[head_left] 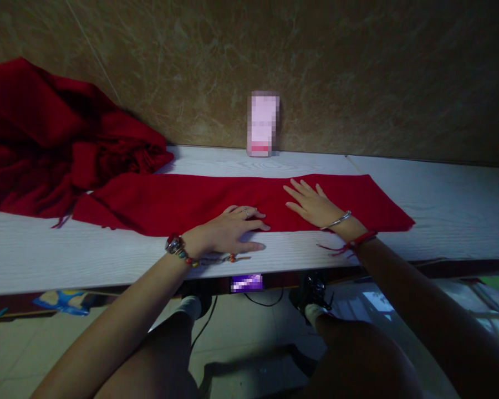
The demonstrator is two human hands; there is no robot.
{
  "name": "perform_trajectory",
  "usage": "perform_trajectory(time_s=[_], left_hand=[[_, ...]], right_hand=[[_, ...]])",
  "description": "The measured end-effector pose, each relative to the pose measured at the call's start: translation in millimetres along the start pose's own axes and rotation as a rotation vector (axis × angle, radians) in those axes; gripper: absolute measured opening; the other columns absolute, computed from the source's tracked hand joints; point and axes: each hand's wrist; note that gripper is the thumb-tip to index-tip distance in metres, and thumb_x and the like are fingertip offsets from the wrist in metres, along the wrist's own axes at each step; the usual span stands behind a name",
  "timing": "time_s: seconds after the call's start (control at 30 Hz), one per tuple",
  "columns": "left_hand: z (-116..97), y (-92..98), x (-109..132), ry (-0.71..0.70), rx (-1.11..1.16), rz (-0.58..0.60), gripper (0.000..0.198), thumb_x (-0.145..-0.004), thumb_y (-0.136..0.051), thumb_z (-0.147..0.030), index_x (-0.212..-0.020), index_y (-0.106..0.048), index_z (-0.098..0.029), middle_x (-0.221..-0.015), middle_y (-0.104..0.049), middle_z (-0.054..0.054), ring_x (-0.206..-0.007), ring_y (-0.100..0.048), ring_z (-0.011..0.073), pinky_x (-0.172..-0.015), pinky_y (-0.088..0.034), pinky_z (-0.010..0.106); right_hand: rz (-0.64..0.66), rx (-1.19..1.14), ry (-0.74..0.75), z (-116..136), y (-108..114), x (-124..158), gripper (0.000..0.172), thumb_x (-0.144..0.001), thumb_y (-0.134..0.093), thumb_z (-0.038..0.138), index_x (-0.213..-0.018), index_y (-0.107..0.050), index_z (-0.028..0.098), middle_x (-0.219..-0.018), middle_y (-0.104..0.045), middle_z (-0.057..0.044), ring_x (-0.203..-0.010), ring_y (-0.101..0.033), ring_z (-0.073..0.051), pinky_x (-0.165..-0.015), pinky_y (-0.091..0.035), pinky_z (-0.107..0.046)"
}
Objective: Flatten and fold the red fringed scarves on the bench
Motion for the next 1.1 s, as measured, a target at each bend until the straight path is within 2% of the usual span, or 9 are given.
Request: perform_trajectory(time_s=[0.17,0.3,0.43,0.57,0.73,0.83,0.93,1.03,1.1], left_hand=[[2,-1.6,0,-0.017,-0.010,-0.008,0.047,-0.086,-0.048,-0.054,-0.125,-0.053,-0.028,-0.137,-0.046,0.008,-0.131,-0.034,0.0262,-0.106,-0.027,0.045],[2,-1.9,0,-0.019,-0.005,-0.004,0.046,-0.087,-0.047,-0.053,-0.125,-0.052,-0.027,-0.138,-0.045,0.008,-0.130,-0.035,0.0260,-0.105,-0.027,0.045],[1,-0.9,0,-0.015,0.001,0.002,0.046,-0.086,-0.049,-0.052,-0.125,-0.052,-0.027,-0.138,-0.045,0.008,-0.130,-0.035,0.0255,-0.106,-0.027,0.045],[1,-0.3,2,-0.001,0.006,0.007,0.044,-0.086,-0.050,-0.050,-0.124,-0.053,-0.027,-0.139,-0.045,0.007,-0.131,-0.034,0.0249,-0.106,-0.026,0.043],[-5,1.9,-2,0.009,-0.036,-0.031,0.040,-0.089,-0.042,-0.050,-0.119,-0.057,-0.027,-0.131,-0.051,0.006,-0.123,-0.042,0.0251,-0.099,-0.030,0.043],[-16,6.1,-16,0.065,-0.147,-0.092,0.042,-0.096,-0.026,-0.040,-0.112,-0.060,-0.023,-0.113,-0.061,0.008,-0.104,-0.054,0.0237,-0.090,-0.033,0.043],[-28,7.5,-35,0.141,-0.256,-0.127,0.040,-0.095,-0.026,-0.031,-0.113,-0.059,-0.019,-0.105,-0.064,0.011,-0.095,-0.058,0.0246,-0.088,-0.034,0.045],[-32,1.9,-48,0.183,-0.307,-0.140,0.035,-0.091,-0.032,-0.022,-0.110,-0.061,-0.014,-0.118,-0.059,0.016,-0.106,-0.055,0.0277,-0.093,-0.034,0.046],[-30,-4.3,-50,0.203,-0.286,-0.127,0.036,-0.090,-0.034,-0.021,-0.115,-0.058,-0.012,-0.134,-0.048,0.018,-0.121,-0.046,0.0300,-0.101,-0.031,0.048]], right_hand=[[0.026,0.006,0.030,14,-5,12,0.057,-0.094,-0.025,0.045,-0.146,-0.029,0.021,-0.153,-0.024,-0.007,-0.140,-0.021,-0.026,-0.111,-0.023,-0.051],[0.007,0.031,0.060,1,-8,15,0.056,-0.094,-0.023,0.046,-0.144,-0.032,0.023,-0.151,-0.029,-0.007,-0.138,-0.026,-0.026,-0.110,-0.026,-0.051],[-0.011,0.014,-0.055,-25,-8,19,0.055,-0.093,-0.022,0.045,-0.143,-0.034,0.025,-0.151,-0.031,-0.006,-0.139,-0.024,-0.027,-0.109,-0.025,-0.055],[-0.026,-0.094,-0.183,-65,-14,30,0.055,-0.093,-0.018,0.043,-0.144,-0.031,0.029,-0.152,-0.028,-0.003,-0.139,-0.023,-0.027,-0.108,-0.025,-0.058],[-0.043,-0.101,-0.348,-107,-15,39,0.058,-0.092,-0.018,0.044,-0.144,-0.033,0.024,-0.149,-0.034,-0.008,-0.136,-0.029,-0.033,-0.106,-0.025,-0.064],[-0.059,-0.102,-0.318,-93,-4,36,0.059,-0.092,-0.018,0.044,-0.145,-0.032,0.021,-0.151,-0.031,-0.009,-0.137,-0.026,-0.031,-0.108,-0.025,-0.058],[-0.072,-0.101,-0.144,-55,6,25,0.057,-0.093,-0.020,0.044,-0.145,-0.030,0.022,-0.153,-0.026,-0.008,-0.140,-0.020,-0.027,-0.111,-0.022,-0.053],[-0.030,-0.092,-0.041,-25,7,11,0.056,-0.094,-0.024,0.043,-0.145,-0.031,0.022,-0.154,-0.023,-0.008,-0.140,-0.017,-0.026,-0.111,-0.021,-0.053],[0.002,-0.082,-0.023,-22,3,4,0.054,-0.093,-0.026,0.043,-0.144,-0.032,0.025,-0.153,-0.025,-0.007,-0.140,-0.018,-0.027,-0.111,-0.021,-0.054]])
Point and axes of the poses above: each hand's wrist, its own x-axis away from the middle knuckle, its own y-axis out of the back of the hand, z = x × y
